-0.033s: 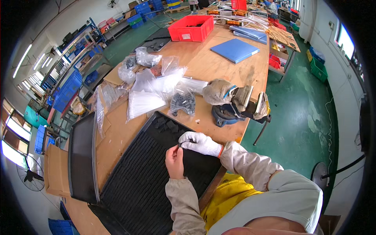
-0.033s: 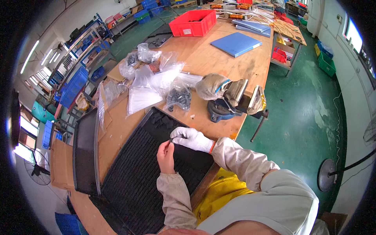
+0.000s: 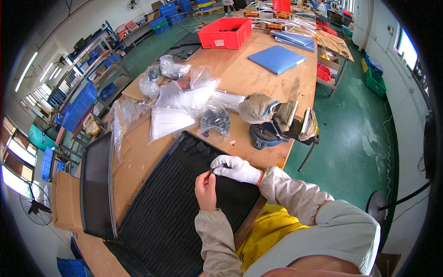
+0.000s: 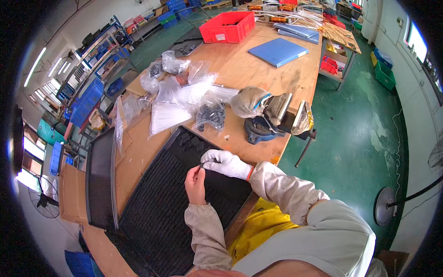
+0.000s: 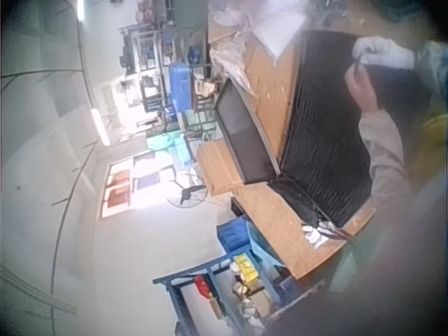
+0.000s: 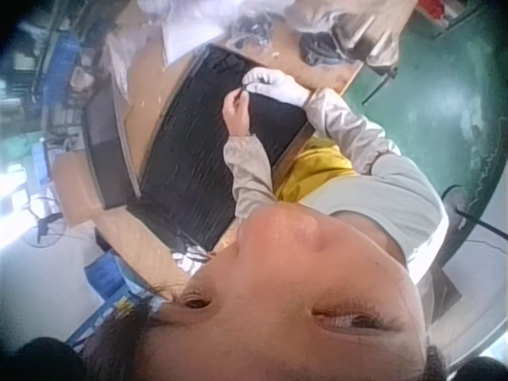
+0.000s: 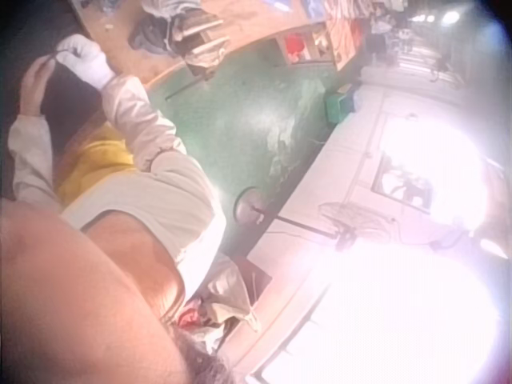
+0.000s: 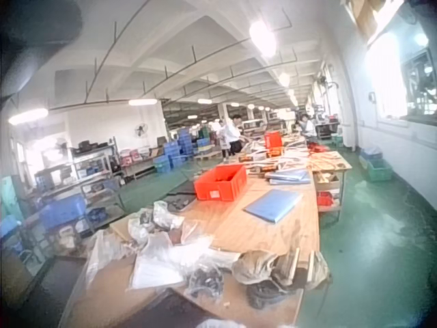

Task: The person sorts small black plastic components by hand, placing them into a slotted tray.

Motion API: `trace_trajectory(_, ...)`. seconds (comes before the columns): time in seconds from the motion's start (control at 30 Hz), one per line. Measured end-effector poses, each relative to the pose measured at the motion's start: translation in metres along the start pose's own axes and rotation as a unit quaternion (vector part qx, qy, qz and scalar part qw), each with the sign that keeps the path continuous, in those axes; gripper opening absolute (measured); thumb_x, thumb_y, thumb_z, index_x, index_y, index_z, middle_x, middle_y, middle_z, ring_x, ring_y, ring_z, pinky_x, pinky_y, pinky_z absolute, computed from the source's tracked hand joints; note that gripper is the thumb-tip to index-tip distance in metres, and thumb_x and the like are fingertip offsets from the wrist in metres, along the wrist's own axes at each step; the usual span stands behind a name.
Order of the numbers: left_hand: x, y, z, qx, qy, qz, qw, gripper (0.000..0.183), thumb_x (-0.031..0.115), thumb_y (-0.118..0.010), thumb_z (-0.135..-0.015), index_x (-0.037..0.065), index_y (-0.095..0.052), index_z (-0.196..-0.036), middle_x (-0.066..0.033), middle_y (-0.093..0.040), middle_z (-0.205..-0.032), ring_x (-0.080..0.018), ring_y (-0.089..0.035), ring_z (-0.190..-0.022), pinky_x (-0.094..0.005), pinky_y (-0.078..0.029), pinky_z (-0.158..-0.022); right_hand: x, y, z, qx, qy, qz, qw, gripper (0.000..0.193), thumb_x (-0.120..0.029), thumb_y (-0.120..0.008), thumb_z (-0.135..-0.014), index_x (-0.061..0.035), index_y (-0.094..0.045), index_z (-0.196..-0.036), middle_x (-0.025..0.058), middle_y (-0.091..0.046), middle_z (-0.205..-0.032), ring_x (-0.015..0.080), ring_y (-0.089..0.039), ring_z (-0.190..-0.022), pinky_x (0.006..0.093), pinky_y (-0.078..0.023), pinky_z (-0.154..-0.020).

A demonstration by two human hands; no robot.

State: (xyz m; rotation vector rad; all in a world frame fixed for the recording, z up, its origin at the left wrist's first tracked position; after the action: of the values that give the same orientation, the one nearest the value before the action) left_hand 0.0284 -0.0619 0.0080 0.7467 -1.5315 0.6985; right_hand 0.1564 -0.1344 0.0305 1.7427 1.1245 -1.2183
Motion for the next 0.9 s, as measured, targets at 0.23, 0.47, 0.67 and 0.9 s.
trace_trajectory(0.23, 0.017, -0.008, 0.007, -0.023, -0.022, -0.046, 0.998, 0.022, 0.008, -0.062, -0.089, 0.003, -0.063, -0.111, -0.0003, -0.056, -0.089, -0.0064, -0.05, -0.075, -0.0205, -0.044, -0.068, -0.011, -0.001, 0.009, -0.002, -0.01, 0.094, 0.996, 0.012, -0.013, -0.06, -0.092, -0.0023, -0.06, -0.098, 0.0051, -0.063, -0.087, 0.0101, -0.058, -0.084, 0.0283, -0.049, -0.077)
trace_trajectory(0.47, 0.038, -0.037, 0.013, -0.233, -0.043, -0.123, 0.964, 0.024, 0.009, -0.067, -0.081, 0.008, -0.066, -0.105, 0.0048, -0.054, -0.08, -0.004, -0.047, -0.07, -0.0196, -0.039, -0.063, 0.015, 0.045, 0.006, 0.225, -0.08, 0.013, 0.971, 0.018, -0.021, -0.06, -0.094, -0.0028, -0.062, -0.094, 0.0001, -0.059, -0.078, 0.0052, -0.05, -0.076, 0.025, -0.045, -0.069)
trace_trajectory(0.67, 0.043, -0.042, 0.021, -0.328, -0.091, -0.206, 0.917, 0.024, 0.014, -0.073, -0.073, 0.011, -0.065, -0.096, -0.0005, -0.053, -0.075, -0.0159, -0.049, -0.07, -0.0303, -0.04, -0.066, 0.012, 0.032, -0.001, 0.199, -0.066, 0.019, 0.978, 0.017, -0.018, -0.06, -0.093, -0.0023, -0.064, -0.097, 0.0015, -0.063, -0.078, 0.0064, -0.053, -0.074, 0.024, -0.044, -0.067)
trace_trajectory(0.9, 0.024, -0.058, 0.039, -0.339, -0.112, -0.345, 0.868, 0.027, 0.024, -0.077, -0.07, 0.015, -0.063, -0.091, 0.0036, -0.056, -0.075, -0.0193, -0.053, -0.082, -0.0374, -0.034, -0.08, 0.018, 0.033, 0.004, 0.193, -0.066, 0.024, 0.979, 0.018, -0.018, -0.061, -0.092, -0.0022, -0.065, -0.099, 0.0023, -0.065, -0.081, 0.0074, -0.055, -0.075, 0.0248, -0.046, -0.069)
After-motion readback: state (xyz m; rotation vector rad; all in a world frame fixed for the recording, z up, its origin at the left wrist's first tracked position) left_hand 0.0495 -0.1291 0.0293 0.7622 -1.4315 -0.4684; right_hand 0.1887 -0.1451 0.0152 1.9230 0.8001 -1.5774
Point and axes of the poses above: each hand's wrist, its own z-axis away from the middle knuckle, its own y-axis out of the back of the hand, x = y × z, the point moved 7 cm from there along -z, towards the middle knuckle
